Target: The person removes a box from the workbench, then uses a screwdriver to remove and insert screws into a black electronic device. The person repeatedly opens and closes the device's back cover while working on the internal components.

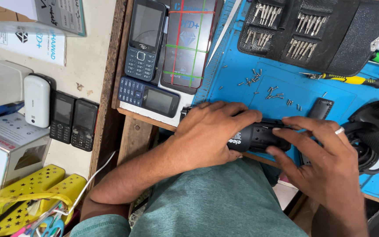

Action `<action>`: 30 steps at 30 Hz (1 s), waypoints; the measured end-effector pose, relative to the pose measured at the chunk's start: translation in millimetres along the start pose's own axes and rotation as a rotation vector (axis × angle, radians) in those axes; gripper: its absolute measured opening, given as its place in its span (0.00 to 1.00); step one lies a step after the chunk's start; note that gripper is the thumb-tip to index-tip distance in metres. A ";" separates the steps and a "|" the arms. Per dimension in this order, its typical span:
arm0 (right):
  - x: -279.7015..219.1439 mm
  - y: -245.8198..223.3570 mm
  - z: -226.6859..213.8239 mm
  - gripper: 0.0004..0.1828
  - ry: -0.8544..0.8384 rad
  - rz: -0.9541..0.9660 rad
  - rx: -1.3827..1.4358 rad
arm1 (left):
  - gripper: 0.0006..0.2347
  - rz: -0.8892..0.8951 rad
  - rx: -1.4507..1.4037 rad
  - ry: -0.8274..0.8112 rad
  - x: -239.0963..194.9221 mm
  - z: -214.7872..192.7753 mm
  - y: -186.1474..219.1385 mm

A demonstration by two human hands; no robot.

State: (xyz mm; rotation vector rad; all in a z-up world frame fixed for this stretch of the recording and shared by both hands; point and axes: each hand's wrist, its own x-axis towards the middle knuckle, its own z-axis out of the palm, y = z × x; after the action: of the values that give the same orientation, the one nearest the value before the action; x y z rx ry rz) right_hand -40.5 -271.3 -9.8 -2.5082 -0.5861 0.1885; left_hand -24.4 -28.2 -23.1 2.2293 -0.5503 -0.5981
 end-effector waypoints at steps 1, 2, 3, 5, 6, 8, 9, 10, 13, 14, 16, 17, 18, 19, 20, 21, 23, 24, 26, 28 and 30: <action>3.3 -0.9 -1.4 0.21 -0.009 -0.007 0.010 | 0.33 0.006 -0.006 0.010 -0.8 0.2 -0.4; 6.3 -1.2 -2.4 0.23 -0.019 -0.015 0.022 | 0.33 0.010 -0.011 0.021 -1.6 0.3 -0.7; 8.8 -1.2 -3.0 0.21 -0.021 -0.014 0.018 | 0.33 0.014 -0.015 0.022 -2.1 0.2 -1.3; 11.7 -1.0 -2.3 0.17 -0.026 -0.008 0.015 | 0.34 0.020 -0.023 0.018 -3.8 -0.4 -2.3; 12.1 -0.5 -1.6 0.17 -0.045 0.000 0.019 | 0.34 0.020 -0.024 0.020 -3.8 -0.6 -2.4; 12.3 1.6 -0.4 0.15 -0.082 0.013 0.024 | 0.34 0.024 -0.026 0.026 -2.4 -0.5 -1.1; 11.7 2.0 0.5 0.15 -0.074 0.013 0.011 | 0.34 0.022 -0.003 0.021 -1.7 -0.3 0.1; 10.7 2.1 2.0 0.14 -0.069 0.011 -0.001 | 0.33 0.018 0.020 0.017 -1.8 0.3 2.1; 5.4 1.5 5.6 0.13 -0.031 0.007 -0.014 | 0.34 0.037 0.054 0.033 -2.8 2.1 5.4; 3.4 1.4 7.1 0.13 -0.015 0.006 -0.015 | 0.34 0.048 0.060 0.043 -2.8 3.1 5.8; 0.4 1.8 9.3 0.12 0.038 0.000 0.005 | 0.32 0.069 0.111 0.072 -2.7 5.7 6.9; -0.4 2.3 9.9 0.11 0.064 -0.003 0.014 | 0.31 0.079 0.136 0.086 -2.1 7.4 7.4; -1.2 2.4 10.6 0.11 0.081 -0.008 0.009 | 0.28 0.096 0.173 0.119 -1.2 9.3 7.9; -1.9 2.6 11.2 0.11 0.098 -0.014 0.003 | 0.25 0.113 0.209 0.152 -0.2 11.6 8.6; -2.9 2.6 11.5 0.11 0.115 -0.018 -0.002 | 0.22 0.132 0.245 0.184 0.6 14.0 8.9; -4.0 2.3 12.5 0.10 0.146 -0.031 -0.030 | 0.20 0.137 0.259 0.199 1.7 16.5 8.7; -7.2 0.7 15.5 0.10 0.208 -0.054 -0.088 | 0.16 0.149 0.285 0.229 3.4 21.6 8.1; -8.5 0.4 16.8 0.10 0.215 -0.061 -0.087 | 0.16 0.162 0.289 0.245 4.2 23.3 7.1; -11.0 0.6 19.0 0.09 0.231 -0.078 -0.082 | 0.15 0.185 0.300 0.278 3.3 24.6 4.6; -12.7 2.6 20.9 0.09 0.242 -0.097 -0.068 | 0.17 0.184 0.273 0.272 0.5 24.0 2.6; -14.8 5.6 22.5 0.09 0.261 -0.089 -0.052 | 0.23 0.179 0.239 0.260 -1.2 22.2 1.6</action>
State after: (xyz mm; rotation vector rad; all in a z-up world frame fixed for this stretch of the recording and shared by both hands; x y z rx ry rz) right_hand -57.3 -271.2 -31.6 -2.4958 -0.5985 -0.1873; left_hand -38.3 -40.9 -35.2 2.3994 -0.7052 -0.1524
